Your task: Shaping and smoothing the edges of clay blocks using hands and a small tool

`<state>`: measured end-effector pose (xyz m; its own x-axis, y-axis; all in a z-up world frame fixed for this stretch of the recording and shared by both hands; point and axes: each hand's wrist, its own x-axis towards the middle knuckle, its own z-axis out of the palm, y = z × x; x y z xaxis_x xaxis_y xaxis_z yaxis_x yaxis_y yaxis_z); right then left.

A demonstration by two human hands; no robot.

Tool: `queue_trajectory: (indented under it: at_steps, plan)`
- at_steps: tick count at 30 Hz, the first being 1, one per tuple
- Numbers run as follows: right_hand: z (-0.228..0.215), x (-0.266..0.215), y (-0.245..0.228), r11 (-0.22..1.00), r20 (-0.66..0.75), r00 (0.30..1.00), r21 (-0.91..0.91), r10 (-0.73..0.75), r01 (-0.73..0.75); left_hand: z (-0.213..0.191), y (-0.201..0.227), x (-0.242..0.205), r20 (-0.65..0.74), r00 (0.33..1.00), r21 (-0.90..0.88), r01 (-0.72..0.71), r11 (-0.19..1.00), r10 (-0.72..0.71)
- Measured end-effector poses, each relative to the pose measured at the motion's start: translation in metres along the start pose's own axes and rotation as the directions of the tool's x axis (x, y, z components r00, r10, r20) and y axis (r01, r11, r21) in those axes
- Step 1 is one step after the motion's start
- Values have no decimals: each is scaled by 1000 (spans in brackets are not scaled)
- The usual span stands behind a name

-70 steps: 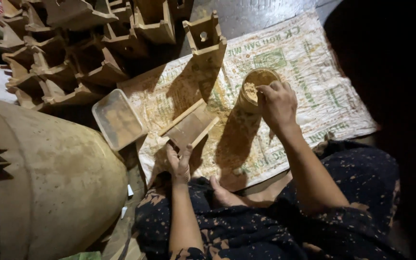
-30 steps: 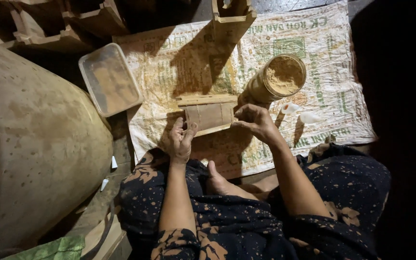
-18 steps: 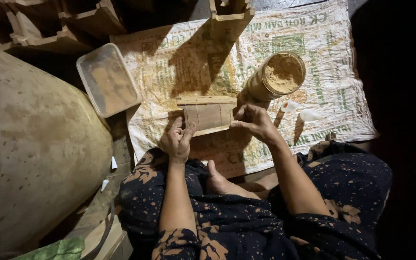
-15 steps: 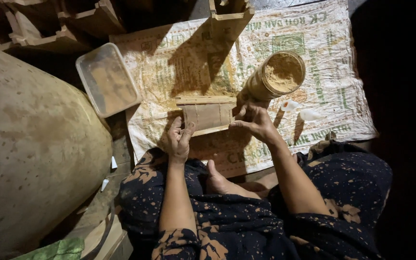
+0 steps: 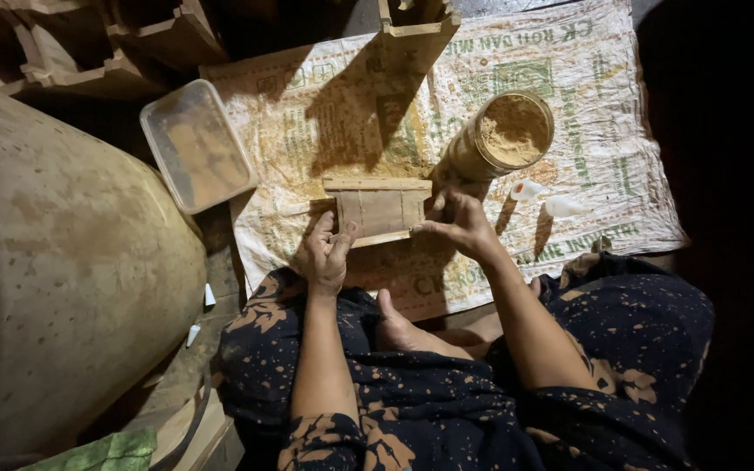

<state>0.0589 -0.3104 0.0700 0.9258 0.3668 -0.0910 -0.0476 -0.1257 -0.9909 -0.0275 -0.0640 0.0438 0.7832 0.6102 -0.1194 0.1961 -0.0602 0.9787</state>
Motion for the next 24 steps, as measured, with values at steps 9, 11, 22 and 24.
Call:
queue_trajectory:
  at_steps: [9,11,22,24]
  plan:
    - [-7,-2,-3,999,66,997,-19,50,-49,11,-22,-1,-13,1000,-135,-1,991,-1]
    - [-8,1,12,996,65,997,-84,47,-42,9,-28,2,-61,997,-114,-45,992,38]
    - [10,4,-14,997,-27,997,-9,-70,70,0,-6,0,-6,1000,-80,-11,997,10]
    - [6,6,-13,998,2,998,40,-58,58,2,-8,3,3,1000,-58,2,998,-2]
